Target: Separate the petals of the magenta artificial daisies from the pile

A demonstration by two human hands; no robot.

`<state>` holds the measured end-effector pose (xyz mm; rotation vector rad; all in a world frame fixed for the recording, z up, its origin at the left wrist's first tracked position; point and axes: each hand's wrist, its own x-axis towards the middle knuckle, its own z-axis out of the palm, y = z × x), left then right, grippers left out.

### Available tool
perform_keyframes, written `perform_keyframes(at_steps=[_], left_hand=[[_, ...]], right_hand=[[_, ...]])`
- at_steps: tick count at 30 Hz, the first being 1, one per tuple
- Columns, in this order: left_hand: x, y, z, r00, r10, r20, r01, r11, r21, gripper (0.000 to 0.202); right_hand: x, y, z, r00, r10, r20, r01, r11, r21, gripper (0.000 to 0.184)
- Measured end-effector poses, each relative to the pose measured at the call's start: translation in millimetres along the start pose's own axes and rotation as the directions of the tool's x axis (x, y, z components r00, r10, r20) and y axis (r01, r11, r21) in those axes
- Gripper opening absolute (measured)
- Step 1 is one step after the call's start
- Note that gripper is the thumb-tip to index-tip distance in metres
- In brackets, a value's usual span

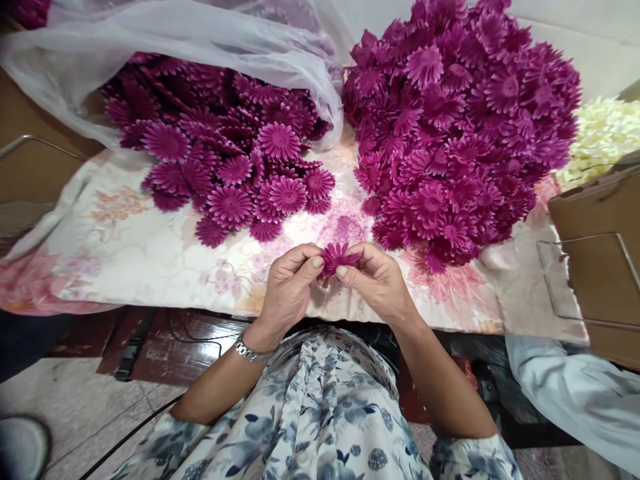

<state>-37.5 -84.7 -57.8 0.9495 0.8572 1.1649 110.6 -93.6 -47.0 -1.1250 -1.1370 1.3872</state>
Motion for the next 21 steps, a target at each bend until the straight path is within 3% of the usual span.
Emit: perform_keyframes(at_steps=[5, 16, 19, 21], left_hand=[[-1.1, 0.1, -1.3, 0.996, 0.043, 0.073, -0.05, 0.995, 0.092, 0.021], [-2.4, -3.2, -2.3, 0.999, -0.033, -0.022, 0.033, 0.999, -0.009, 0.02], [-4.1, -0.7, -2.7, 0.998, 0.005, -0.057, -0.003, 1.0, 0.031, 0.022], [-5.4, 3.9, -3.5, 0.994, 0.095, -0.058, -0.087, 0.988, 0.131, 0.02]], right_hand=[[-3.1, 3.2, 2.6, 0.992, -0.026, -0.123, 0.023, 0.999, -0.028, 0.02], [-7.0, 8.2, 3.3, 0.972, -0.159, -0.173, 0.116, 0.965, -0.234, 0.025], [-6.7, 6.3, 4.1, 0.965, -0.206, -0.164, 0.138, 0.926, -0.352, 0.033], [-6.6, 4.6, 5.0, 0.962, -0.234, -0.137, 0.153, 0.885, -0.439, 0.035]])
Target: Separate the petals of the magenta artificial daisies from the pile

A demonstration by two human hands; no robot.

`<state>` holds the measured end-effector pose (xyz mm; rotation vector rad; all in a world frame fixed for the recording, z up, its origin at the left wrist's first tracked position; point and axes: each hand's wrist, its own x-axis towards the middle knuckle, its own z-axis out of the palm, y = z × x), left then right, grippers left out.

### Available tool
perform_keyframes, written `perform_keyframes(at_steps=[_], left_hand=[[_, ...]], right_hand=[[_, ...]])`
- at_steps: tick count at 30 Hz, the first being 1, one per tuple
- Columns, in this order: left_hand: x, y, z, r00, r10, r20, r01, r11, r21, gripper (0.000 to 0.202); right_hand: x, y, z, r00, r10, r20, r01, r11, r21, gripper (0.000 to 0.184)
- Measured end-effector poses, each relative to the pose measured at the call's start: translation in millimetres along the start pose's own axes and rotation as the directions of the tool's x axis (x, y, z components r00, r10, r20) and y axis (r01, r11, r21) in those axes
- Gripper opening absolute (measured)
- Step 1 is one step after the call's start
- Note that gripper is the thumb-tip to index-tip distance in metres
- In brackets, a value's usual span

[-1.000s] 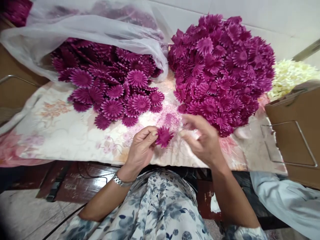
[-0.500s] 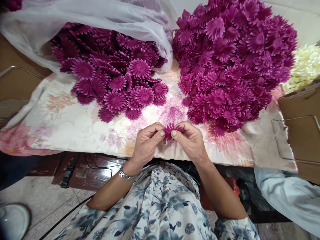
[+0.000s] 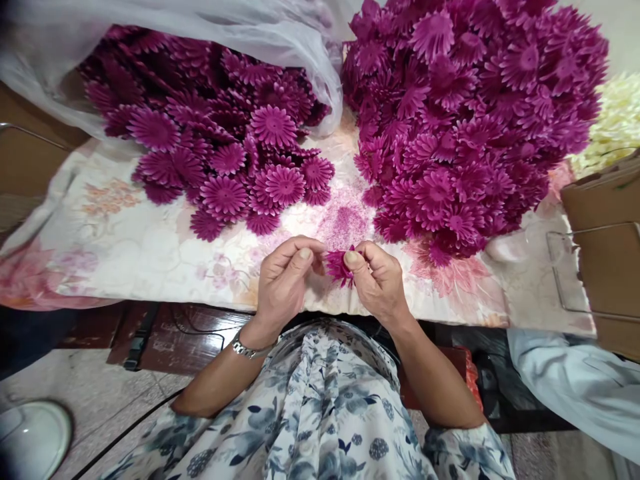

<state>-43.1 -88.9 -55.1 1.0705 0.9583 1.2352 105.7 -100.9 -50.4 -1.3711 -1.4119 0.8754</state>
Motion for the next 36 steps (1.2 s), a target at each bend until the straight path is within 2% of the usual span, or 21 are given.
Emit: perform_keyframes(at_steps=[2, 3, 6, 9, 12, 14, 16, 19, 21, 23, 26, 29, 31, 33, 36], left_hand=[[1, 6, -1.9, 0.986, 0.153, 0.062, -0.161, 0.973, 0.164, 0.018], [1, 9, -2.8, 0.967, 0.225, 0.123, -0.25, 0.936, 0.247, 0.017], [5, 14, -5.0, 0.903, 0.322, 0.284, -0.418, 0.809, 0.412, 0.011], [8, 14, -5.8, 0.898, 0.276, 0.342, -0.419, 0.774, 0.475, 0.009], [7, 12, -5.4, 0.908, 0.2, 0.368, -0.371, 0.792, 0.486, 0.009], [5, 10, -5.0, 0.939, 0.143, 0.314, -0.279, 0.849, 0.449, 0.01], [4, 9, -4.9, 0.968, 0.053, 0.243, -0.139, 0.927, 0.35, 0.01], [3, 4, -5.2, 0.975, -0.065, 0.212, 0.043, 0.994, 0.105, 0.011], [3, 1, -5.7, 0.982, -0.08, 0.173, 0.095, 0.992, -0.08, 0.012], [4, 1, -7.4, 0.989, -0.068, 0.132, 0.094, 0.974, -0.207, 0.013], [9, 3, -14.4, 0.996, -0.051, 0.079, 0.072, 0.951, -0.299, 0.017], [16, 7, -23.0, 0.994, -0.044, -0.102, 0.004, 0.932, -0.363, 0.02], [19, 7, -24.7, 0.983, -0.015, -0.185, -0.051, 0.937, -0.344, 0.017], [18, 4, -22.1, 0.983, 0.03, -0.18, -0.084, 0.951, -0.297, 0.014], [12, -3, -15.5, 0.986, 0.119, -0.113, -0.137, 0.976, -0.169, 0.023]], right_hand=[[0, -3, 0, 0.999, -0.025, 0.021, 0.027, 0.996, -0.084, 0.035], [1, -4, 0, 0.999, -0.034, 0.033, 0.038, 0.992, -0.119, 0.035], [3, -7, 0, 0.993, -0.066, 0.094, 0.083, 0.979, -0.186, 0.034], [5, -5, -3, 0.982, -0.074, 0.175, 0.104, 0.981, -0.165, 0.032], [4, 1, -7, 0.974, 0.002, 0.228, 0.007, 0.999, -0.039, 0.029], [2, 3, -8, 0.967, 0.054, 0.25, -0.065, 0.997, 0.038, 0.026], [0, 5, -9, 0.96, 0.081, 0.268, -0.113, 0.988, 0.109, 0.024], [-2, 6, -8, 0.953, 0.09, 0.288, -0.161, 0.959, 0.232, 0.016], [-3, 6, -7, 0.955, 0.076, 0.287, -0.16, 0.946, 0.283, 0.013], [-4, 6, -7, 0.961, 0.067, 0.268, -0.154, 0.936, 0.318, 0.014], [-5, 7, -9, 0.972, 0.098, 0.212, -0.169, 0.924, 0.344, 0.015], [-6, 9, -13, 0.978, 0.123, 0.168, -0.174, 0.926, 0.334, 0.015], [-7, 10, -14, 0.98, 0.126, 0.154, -0.171, 0.93, 0.326, 0.014], [-7, 9, -13, 0.981, 0.126, 0.145, -0.166, 0.934, 0.317, 0.015], [-7, 8, -10, 0.986, 0.121, 0.112, -0.151, 0.938, 0.313, 0.02]])
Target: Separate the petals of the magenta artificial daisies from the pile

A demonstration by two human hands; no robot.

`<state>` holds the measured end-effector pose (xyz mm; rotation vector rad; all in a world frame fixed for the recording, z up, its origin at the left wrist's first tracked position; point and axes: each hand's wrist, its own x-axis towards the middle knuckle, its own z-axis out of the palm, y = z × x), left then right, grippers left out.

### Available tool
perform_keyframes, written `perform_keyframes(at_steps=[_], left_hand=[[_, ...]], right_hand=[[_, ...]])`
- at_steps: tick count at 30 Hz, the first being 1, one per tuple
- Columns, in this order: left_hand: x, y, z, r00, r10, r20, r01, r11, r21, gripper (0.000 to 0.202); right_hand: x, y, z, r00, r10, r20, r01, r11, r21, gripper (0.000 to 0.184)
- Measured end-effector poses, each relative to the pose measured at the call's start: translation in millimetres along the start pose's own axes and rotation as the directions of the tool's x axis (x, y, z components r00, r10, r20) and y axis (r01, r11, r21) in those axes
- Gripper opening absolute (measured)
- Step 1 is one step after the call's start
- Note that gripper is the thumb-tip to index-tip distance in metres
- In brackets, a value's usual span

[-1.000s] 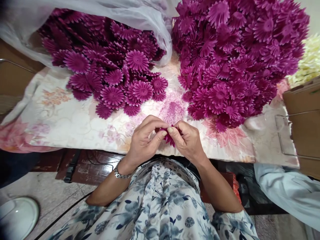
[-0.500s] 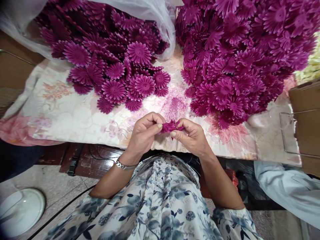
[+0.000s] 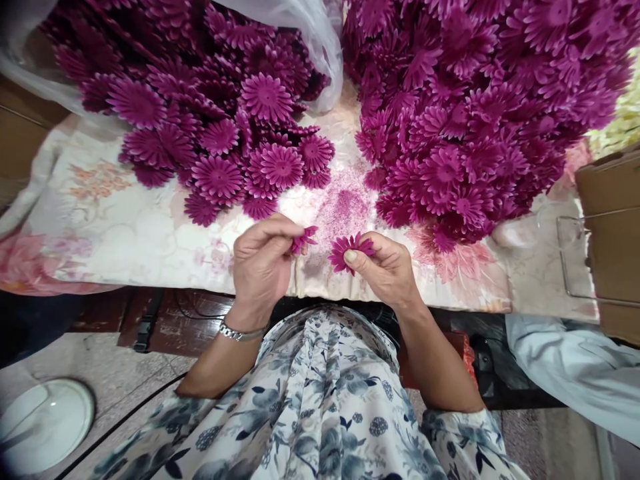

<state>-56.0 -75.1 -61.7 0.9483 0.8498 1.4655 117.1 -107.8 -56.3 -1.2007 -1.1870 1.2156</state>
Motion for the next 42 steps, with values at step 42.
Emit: perform_keyframes(at_steps=[42], left_hand=[[0, 3, -12.1, 0.979, 0.205, 0.012, -0.201, 0.941, 0.272, 0.014]], right_hand=[[-2, -5, -3, 0.977, -0.21, -0.038, 0.201, 0.965, -0.168, 0.006]])
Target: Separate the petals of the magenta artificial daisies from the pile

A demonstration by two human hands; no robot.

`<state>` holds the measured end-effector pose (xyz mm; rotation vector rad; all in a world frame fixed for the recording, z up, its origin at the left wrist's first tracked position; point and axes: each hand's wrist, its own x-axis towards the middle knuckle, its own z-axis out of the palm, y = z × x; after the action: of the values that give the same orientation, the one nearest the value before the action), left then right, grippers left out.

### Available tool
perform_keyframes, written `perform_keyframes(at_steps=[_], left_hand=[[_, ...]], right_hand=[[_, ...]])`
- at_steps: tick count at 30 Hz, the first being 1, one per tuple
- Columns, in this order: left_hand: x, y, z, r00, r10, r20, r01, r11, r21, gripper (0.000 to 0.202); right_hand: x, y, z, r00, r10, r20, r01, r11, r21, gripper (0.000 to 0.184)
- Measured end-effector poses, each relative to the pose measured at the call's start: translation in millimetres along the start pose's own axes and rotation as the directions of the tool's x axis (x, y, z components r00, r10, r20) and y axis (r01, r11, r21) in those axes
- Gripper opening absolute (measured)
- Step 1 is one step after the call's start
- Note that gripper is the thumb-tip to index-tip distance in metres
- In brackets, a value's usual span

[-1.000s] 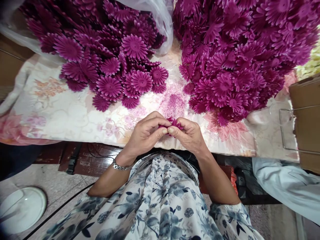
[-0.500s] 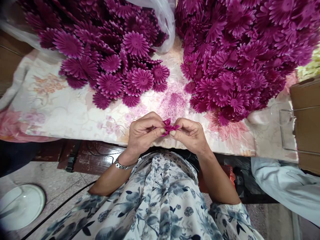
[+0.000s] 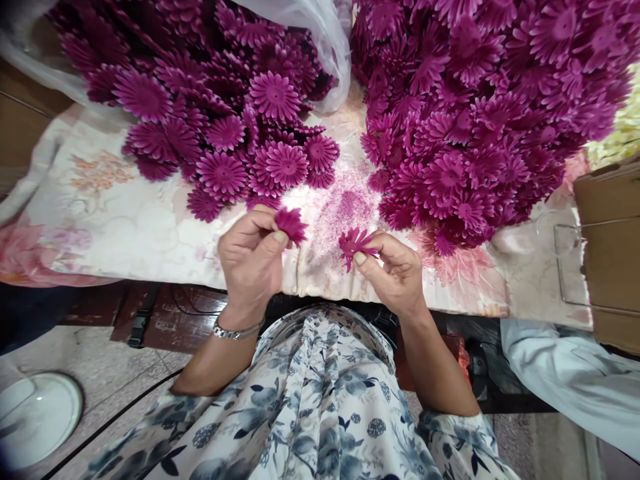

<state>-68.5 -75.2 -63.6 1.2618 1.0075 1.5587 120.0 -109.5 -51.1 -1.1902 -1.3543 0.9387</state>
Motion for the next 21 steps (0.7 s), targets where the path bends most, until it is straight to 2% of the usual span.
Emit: perform_keyframes(at_steps=[2, 5, 8, 13, 15, 17, 21], left_hand=[[-4, 7, 5.6, 0.994, 0.02, 0.11, -0.026, 0.999, 0.048, 0.01], [-9, 14, 12.3, 0.96, 0.091, 0.265, -0.131, 0.982, 0.138, 0.002], [-10, 16, 16.0, 0.922, 0.166, 0.349, -0.252, 0.943, 0.219, 0.006], [-13, 14, 20.1, 0.886, 0.26, 0.384, -0.403, 0.84, 0.363, 0.012], [-14, 14, 20.7, 0.867, 0.292, 0.403, -0.452, 0.803, 0.389, 0.012], [-14, 15, 19.9, 0.861, 0.302, 0.408, -0.458, 0.811, 0.365, 0.012], [-12, 14, 16.1, 0.916, 0.243, 0.319, -0.338, 0.895, 0.291, 0.013]], right_hand=[[0, -2, 3, 0.998, -0.011, 0.068, 0.013, 1.0, -0.027, 0.006], [-1, -2, 6, 0.989, -0.035, 0.145, 0.04, 0.999, -0.032, 0.004], [-3, -2, 7, 0.984, -0.038, 0.175, 0.037, 0.999, 0.007, 0.006], [-7, 0, 9, 0.98, 0.049, 0.195, -0.063, 0.996, 0.063, 0.033], [-6, 0, 11, 0.988, 0.071, 0.136, -0.074, 0.997, 0.011, 0.028], [-4, -1, 13, 0.998, 0.035, 0.053, -0.033, 0.999, -0.031, 0.013], [-1, -2, 13, 1.0, -0.03, 0.001, 0.03, 0.999, -0.026, 0.006]])
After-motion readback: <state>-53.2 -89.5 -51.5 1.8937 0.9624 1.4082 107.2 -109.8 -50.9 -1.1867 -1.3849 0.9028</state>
